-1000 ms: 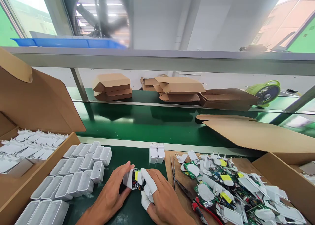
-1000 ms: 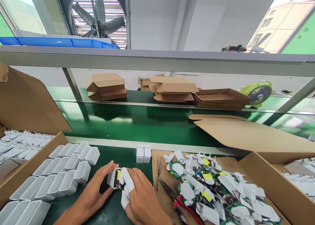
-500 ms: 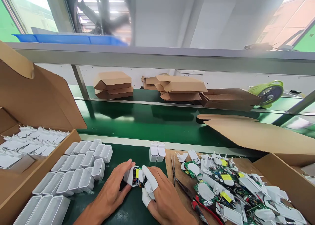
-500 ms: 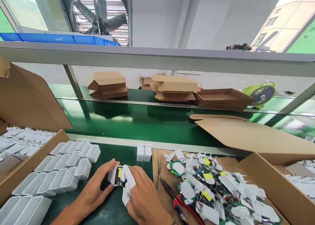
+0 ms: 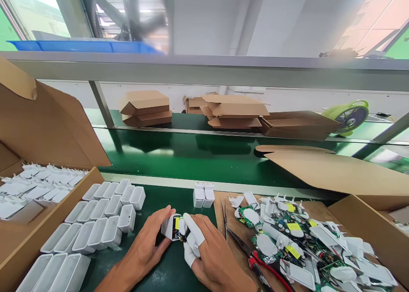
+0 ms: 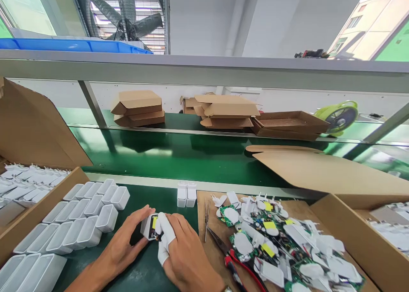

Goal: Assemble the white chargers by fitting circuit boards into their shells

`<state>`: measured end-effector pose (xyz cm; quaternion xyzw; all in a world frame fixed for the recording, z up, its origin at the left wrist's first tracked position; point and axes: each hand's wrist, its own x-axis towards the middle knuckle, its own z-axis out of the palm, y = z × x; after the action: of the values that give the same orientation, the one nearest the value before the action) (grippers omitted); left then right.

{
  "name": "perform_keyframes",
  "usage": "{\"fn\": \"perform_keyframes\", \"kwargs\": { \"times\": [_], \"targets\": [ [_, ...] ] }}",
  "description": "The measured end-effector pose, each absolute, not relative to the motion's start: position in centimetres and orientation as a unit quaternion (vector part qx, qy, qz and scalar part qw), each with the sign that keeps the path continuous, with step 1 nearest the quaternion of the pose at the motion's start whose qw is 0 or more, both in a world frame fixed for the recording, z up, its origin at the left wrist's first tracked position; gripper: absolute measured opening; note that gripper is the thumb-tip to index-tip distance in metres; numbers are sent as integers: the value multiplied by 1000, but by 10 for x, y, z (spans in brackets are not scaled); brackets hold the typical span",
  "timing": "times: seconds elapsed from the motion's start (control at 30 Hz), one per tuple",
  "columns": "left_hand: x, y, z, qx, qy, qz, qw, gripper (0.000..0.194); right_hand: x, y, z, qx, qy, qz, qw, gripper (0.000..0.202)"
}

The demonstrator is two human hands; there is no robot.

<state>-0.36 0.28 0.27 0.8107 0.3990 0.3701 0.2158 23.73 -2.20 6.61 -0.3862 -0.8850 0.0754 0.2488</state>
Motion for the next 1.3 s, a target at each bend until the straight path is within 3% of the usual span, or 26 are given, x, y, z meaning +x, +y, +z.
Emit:
{"fn": "perform_keyframes", "kwargs": {
  "times": [0.13, 0.8, 1.13, 1.3],
  "targets": [
    [-4, 3, 5, 806, 407, 375, 210, 63, 239, -22, 64, -399, -880, 79, 243, 71],
    [-3, 3, -3, 803, 406, 373, 224, 69, 237, -23, 70, -387, -884, 107, 238, 74],
    [6, -3, 3, 804, 323, 340, 364, 84, 238, -20, 78, -457, -834, 185, 246, 53],
    [6, -1, 8, 737, 326, 413, 424, 75, 244, -15, 69, -414, -828, 254, 281, 46]
  ]
}}
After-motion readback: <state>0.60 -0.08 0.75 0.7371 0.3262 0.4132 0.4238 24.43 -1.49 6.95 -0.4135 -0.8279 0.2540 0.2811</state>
